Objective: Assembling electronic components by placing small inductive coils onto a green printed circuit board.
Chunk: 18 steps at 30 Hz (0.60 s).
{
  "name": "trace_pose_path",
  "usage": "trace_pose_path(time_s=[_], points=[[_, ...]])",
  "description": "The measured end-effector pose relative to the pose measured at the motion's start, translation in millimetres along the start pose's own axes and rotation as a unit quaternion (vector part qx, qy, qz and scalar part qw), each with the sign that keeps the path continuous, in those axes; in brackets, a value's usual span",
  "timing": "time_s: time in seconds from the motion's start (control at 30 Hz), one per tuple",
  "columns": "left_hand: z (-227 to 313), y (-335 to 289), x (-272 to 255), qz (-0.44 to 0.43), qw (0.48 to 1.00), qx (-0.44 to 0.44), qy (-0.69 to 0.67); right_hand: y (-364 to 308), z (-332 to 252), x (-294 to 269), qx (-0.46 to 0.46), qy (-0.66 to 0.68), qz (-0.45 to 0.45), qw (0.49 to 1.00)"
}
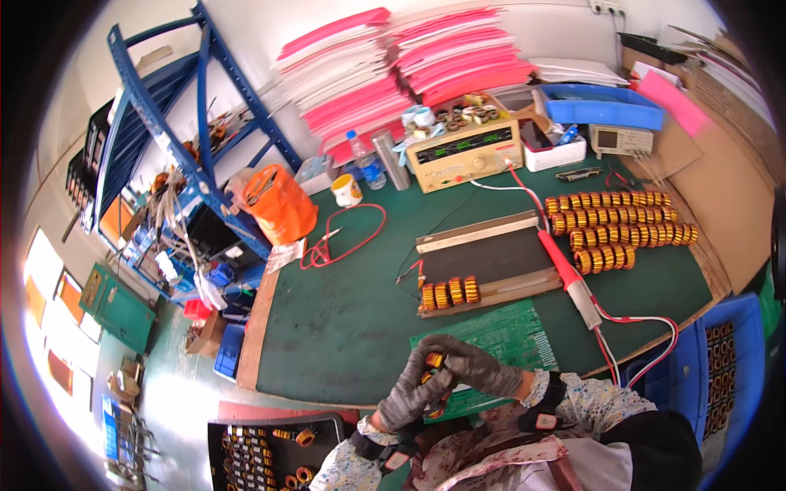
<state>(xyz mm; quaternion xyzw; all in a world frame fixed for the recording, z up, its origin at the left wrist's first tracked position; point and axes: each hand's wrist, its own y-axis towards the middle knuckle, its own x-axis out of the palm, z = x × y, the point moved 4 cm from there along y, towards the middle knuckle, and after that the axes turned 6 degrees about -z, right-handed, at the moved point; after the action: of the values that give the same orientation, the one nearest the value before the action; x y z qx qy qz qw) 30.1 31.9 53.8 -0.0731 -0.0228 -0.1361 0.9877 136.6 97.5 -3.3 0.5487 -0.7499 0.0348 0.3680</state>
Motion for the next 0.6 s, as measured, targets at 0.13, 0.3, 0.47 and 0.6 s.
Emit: trace_pose_path(time_s=[0.13,0.3,0.47,0.6], points=[[-16,40,13,-0.021,0.999,0.024,0.007,-19,-27,-24,-0.002,0.260,0.112,0.959],[-47,62,1,-0.010,0.997,0.061,-0.038,-43,-44,-63,-0.004,0.275,0.256,0.927],[-79,68,-24,0.034,0.969,0.006,-0.247,-45,-84,-85,-0.078,0.014,0.256,0.963],[-80,64,-29,0.077,0.947,0.022,-0.311,-28,-111,-94,0.084,-0.427,0.233,0.870]])
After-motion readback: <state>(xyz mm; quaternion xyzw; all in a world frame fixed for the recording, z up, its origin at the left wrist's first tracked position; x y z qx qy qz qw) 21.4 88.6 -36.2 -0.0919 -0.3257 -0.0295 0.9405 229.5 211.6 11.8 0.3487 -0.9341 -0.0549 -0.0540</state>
